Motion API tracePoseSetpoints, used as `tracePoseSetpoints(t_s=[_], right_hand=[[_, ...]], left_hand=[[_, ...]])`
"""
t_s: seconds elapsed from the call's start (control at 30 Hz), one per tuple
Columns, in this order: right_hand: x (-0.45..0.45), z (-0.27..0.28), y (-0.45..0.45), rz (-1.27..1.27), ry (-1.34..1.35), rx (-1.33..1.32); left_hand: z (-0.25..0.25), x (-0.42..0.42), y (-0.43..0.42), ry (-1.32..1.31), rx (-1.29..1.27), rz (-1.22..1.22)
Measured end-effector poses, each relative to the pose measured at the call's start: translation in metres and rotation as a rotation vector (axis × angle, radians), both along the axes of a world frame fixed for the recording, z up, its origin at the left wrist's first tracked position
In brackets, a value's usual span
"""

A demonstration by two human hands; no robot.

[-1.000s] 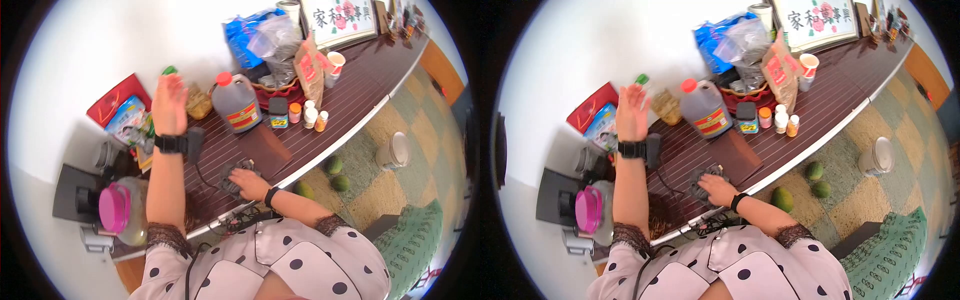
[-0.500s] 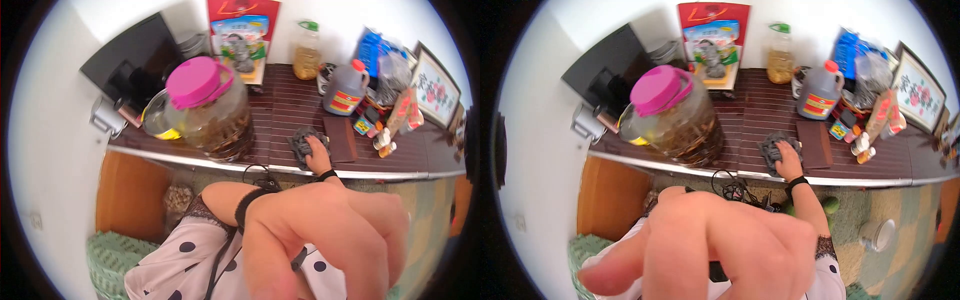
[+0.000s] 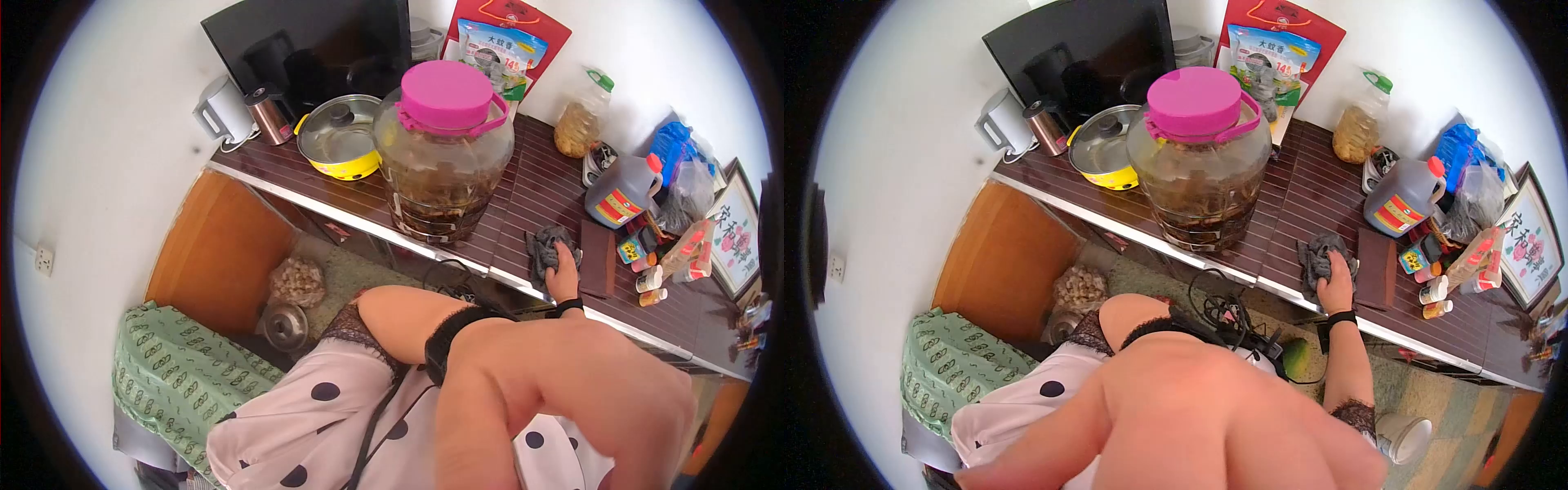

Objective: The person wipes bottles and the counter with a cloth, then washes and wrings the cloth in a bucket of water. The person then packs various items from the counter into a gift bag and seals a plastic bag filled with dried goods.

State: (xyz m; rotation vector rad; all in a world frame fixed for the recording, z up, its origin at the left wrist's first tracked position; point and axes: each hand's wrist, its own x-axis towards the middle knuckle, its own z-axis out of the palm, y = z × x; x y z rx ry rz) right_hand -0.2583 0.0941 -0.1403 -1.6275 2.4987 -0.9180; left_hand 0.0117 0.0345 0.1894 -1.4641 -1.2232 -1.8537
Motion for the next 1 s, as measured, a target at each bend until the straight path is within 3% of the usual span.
tracePoseSetpoints(t_s=[0.73, 1.0], right_hand=[[0.007, 0.004, 0.000, -0.062, -0.005, -0.021], [0.009, 0.005, 0.001, -0.063, -0.020, -0.126]], left_hand=[[-0.001, -0.017, -0.018, -0.037, -0.022, -0.134], [-0.015, -0.036, -0.054, -0.169, 0.014, -0.139]])
